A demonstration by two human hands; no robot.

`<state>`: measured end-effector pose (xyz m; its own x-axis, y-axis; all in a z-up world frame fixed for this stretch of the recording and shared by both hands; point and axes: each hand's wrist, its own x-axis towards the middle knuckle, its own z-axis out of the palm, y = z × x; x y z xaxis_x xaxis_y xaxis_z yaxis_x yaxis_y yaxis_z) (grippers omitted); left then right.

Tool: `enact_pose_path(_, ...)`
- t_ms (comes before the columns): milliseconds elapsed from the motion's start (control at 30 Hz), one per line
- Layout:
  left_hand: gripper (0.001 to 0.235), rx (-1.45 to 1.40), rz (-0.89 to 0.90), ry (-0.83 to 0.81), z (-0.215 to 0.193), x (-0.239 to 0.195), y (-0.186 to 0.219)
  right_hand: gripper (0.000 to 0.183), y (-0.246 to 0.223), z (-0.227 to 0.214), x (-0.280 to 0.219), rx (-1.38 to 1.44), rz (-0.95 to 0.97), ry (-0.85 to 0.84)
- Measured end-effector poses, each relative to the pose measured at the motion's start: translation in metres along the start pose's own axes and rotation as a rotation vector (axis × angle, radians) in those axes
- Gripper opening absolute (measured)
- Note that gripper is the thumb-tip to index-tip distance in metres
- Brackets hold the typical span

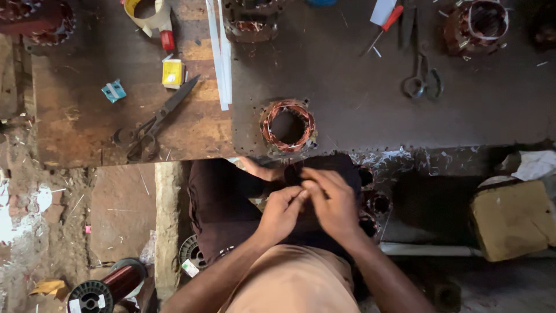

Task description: The person winds copper wire around the core of an electric motor and uses white paper strips to insulate the coils.

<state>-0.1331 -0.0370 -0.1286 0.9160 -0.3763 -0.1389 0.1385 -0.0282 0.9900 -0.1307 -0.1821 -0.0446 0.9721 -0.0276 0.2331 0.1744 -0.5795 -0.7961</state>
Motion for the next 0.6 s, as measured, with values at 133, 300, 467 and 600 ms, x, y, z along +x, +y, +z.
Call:
enact_pose_path(133,0.013,0.157,0.07,-0.056,-0.013,0.005,0.007,0.016,-0.013,0.018,0.002,-0.032,-0.046,0.032)
enact_pose_path(300,0.027,0.278,0.114,0.148,-0.054,0.012,0.061,0.013,-0.007,-0.003,-0.013,-0.06,-0.097,0.055)
enact_pose_path(467,0.022,0.517,0.516,-0.029,-0.058,0.031,0.094,0.011,-0.019,-0.009,-0.027,-0.038,-0.124,0.012)
enact_pose_path(600,0.014,0.7,0.583,-0.001,-0.059,0.035,0.104,0.011,-0.02,-0.032,-0.027,-0.075,-0.118,0.092)
